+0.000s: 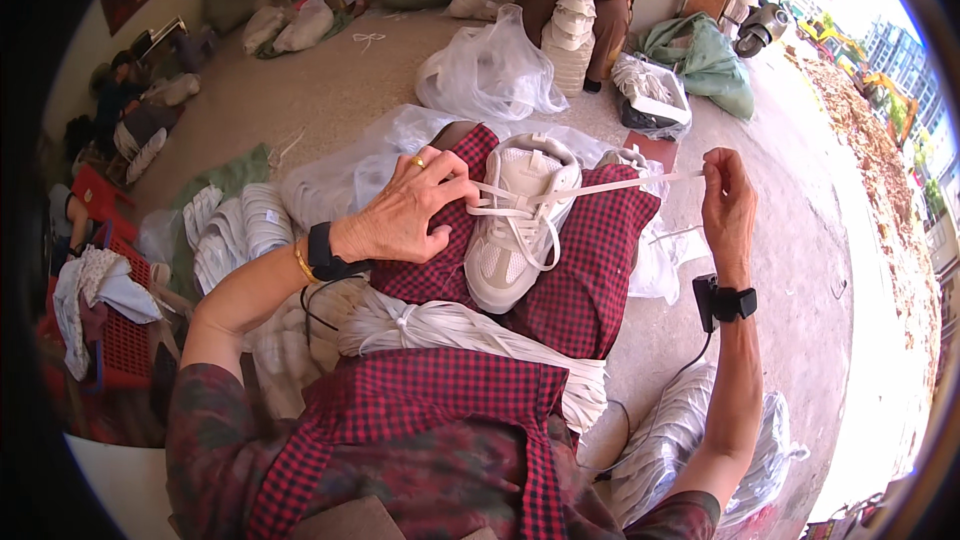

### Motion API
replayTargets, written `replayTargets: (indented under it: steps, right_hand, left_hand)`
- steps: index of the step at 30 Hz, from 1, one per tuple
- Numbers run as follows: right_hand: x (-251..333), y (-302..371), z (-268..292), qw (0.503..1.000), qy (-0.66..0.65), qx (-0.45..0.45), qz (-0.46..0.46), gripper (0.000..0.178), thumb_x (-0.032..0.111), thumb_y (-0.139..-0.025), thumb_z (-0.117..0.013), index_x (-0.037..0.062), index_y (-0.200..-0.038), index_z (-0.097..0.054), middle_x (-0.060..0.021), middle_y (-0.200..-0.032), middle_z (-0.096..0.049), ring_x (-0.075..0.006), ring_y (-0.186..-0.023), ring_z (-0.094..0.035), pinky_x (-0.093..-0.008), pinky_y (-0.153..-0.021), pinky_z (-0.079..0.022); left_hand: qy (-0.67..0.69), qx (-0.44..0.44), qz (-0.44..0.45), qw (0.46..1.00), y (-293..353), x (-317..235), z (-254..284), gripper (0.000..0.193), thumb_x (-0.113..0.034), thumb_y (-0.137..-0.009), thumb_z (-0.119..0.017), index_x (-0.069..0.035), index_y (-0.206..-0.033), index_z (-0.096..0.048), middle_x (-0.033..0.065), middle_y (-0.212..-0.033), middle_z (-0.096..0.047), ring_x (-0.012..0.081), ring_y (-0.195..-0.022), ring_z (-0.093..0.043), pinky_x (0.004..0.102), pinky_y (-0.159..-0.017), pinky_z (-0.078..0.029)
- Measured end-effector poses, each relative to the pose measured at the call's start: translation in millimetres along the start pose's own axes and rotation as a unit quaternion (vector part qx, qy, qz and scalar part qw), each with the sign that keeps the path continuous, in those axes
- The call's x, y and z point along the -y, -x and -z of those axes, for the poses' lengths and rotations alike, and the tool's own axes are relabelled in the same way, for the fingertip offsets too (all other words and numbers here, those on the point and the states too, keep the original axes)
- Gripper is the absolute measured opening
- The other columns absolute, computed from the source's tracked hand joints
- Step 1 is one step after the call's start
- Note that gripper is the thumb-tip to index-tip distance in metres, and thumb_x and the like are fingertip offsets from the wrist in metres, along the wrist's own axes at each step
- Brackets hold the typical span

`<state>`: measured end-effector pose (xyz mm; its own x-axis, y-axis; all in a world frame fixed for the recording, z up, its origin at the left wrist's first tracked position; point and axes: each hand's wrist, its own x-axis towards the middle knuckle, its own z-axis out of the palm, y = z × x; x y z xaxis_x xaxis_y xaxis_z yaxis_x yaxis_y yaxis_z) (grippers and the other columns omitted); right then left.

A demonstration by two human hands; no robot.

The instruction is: Lacing a white sneaker in a shoe assembly workshop.

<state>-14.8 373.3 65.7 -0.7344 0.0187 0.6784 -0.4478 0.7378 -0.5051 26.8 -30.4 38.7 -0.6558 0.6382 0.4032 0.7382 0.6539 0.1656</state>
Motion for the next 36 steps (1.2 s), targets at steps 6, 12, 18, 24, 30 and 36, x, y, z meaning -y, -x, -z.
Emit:
replayTargets:
  steps: [6,12,18,24,30,36]
  right_hand:
    - [-2,29,-20,0.970,-0.089,0.207,-0.095,0.038,0.031,-0.106,-0.046,-0.0025,-0.105,-0.064,-0.0099,-0.080,-0.064,-0.0126,-0.059,-0.054,-0.0290,-0.055,-0.044]
    - [2,24,-36,0.975,-0.154,0.138,-0.080,0.039,0.035,-0.098,-0.065,-0.0006,-0.082,-0.063,0.0032,-0.063,-0.052,-0.0053,-0.058,-0.044,-0.0238,-0.052,-0.033]
    - [-50,-14,23,0.954,-0.150,-0.186,-0.180,0.022,0.028,-0.089,-0.076,0.0092,-0.097,-0.067,0.0079,-0.065,-0.050,-0.0008,-0.056,-0.035,-0.0217,-0.052,-0.023]
    - [-14,11,-21,0.988,-0.078,0.079,-0.109,0.042,0.022,-0.091,-0.071,0.0052,-0.127,-0.059,-0.0106,-0.094,-0.071,-0.0197,-0.086,-0.066,-0.0326,-0.074,-0.052]
    - [101,21,-57,0.975,-0.071,0.166,0.131,0.055,-0.008,-0.074,-0.052,0.0063,-0.127,-0.058,-0.0149,-0.126,-0.057,-0.0333,-0.116,-0.056,-0.0435,-0.102,-0.045]
    - [96,31,-78,0.948,-0.028,0.237,0.209,0.042,-0.011,-0.065,-0.050,0.0041,-0.103,-0.061,-0.0122,-0.128,-0.057,-0.0378,-0.116,-0.048,-0.0455,-0.103,-0.043]
  left_hand:
    - [0.037,-0.003,-0.024,0.999,-6,0,-1,0.034,-0.010,-0.069,-0.075,-0.013,-0.100,-0.063,0.0074,-0.110,-0.049,0.0270,-0.108,-0.046,0.0442,-0.091,-0.034]
    - [0.115,-0.003,-0.006,0.993,-19,1,-5,0.029,-0.017,-0.069,-0.082,-0.010,-0.085,-0.058,0.0054,-0.104,-0.050,0.0239,-0.100,-0.047,0.0421,-0.090,-0.034]
    - [0.102,-0.042,0.068,0.992,-22,-6,-16,0.048,-0.020,-0.066,-0.085,-0.012,-0.102,-0.054,0.0022,-0.099,-0.052,0.0219,-0.102,-0.052,0.0398,-0.092,-0.033]
    - [0.112,-0.032,0.073,0.991,-30,3,-12,0.042,-0.021,-0.073,-0.081,-0.012,-0.105,-0.055,0.0011,-0.095,-0.057,0.0207,-0.097,-0.053,0.0407,-0.091,-0.034]
    - [0.060,-0.048,0.046,0.996,-27,14,-13,0.016,-0.018,-0.083,-0.072,-0.006,-0.081,-0.063,0.0035,-0.075,-0.057,0.0217,-0.087,-0.052,0.0400,-0.079,-0.037]
    - [-0.074,-0.230,0.076,0.967,-17,97,15,0.017,-0.013,-0.083,-0.070,-0.001,-0.071,-0.065,0.0084,-0.065,-0.055,0.0261,-0.069,-0.052,0.0392,-0.067,-0.043]
